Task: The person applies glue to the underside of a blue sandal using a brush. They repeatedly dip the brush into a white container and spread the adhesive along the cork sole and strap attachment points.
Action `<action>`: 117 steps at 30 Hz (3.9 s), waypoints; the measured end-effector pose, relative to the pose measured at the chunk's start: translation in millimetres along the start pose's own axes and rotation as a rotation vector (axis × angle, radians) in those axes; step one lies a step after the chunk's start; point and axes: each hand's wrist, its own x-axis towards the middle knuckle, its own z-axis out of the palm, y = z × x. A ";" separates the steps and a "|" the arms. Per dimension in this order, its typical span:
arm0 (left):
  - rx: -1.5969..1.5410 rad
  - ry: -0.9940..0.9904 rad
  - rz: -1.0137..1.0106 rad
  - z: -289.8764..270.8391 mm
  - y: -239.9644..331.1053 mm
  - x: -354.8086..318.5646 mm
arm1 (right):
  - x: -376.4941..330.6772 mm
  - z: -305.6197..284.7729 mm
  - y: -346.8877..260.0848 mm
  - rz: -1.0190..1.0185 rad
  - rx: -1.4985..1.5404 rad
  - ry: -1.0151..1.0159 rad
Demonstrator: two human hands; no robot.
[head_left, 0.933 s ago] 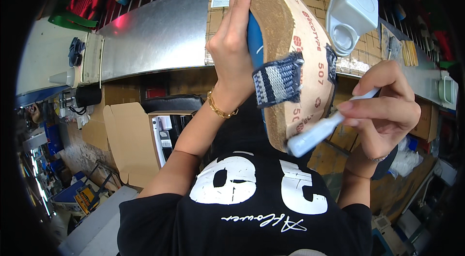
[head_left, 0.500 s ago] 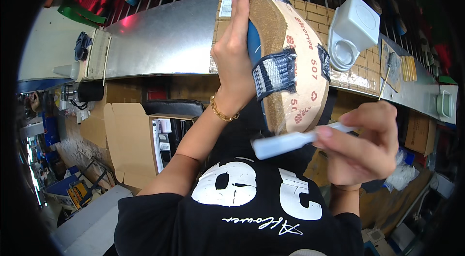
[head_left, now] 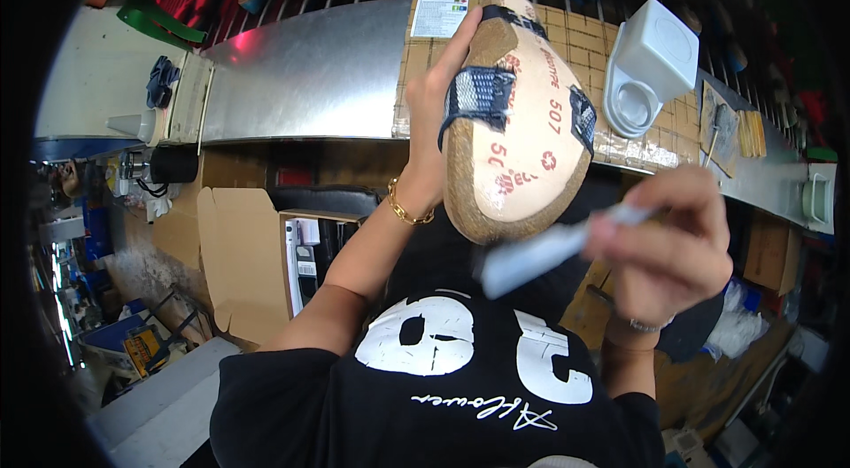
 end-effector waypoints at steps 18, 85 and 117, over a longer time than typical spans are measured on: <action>-0.199 -0.263 -0.121 -8.2 1.6 0.4 | -7.9 -12.3 31.1 0.066 0.227 -0.044; -0.202 -0.531 -0.223 26.1 67.0 -26.7 | 28.3 -28.8 38.6 -0.192 -0.250 0.213; -0.287 -0.347 -0.200 31.2 78.1 -22.8 | 7.1 8.7 2.1 0.088 -0.331 0.354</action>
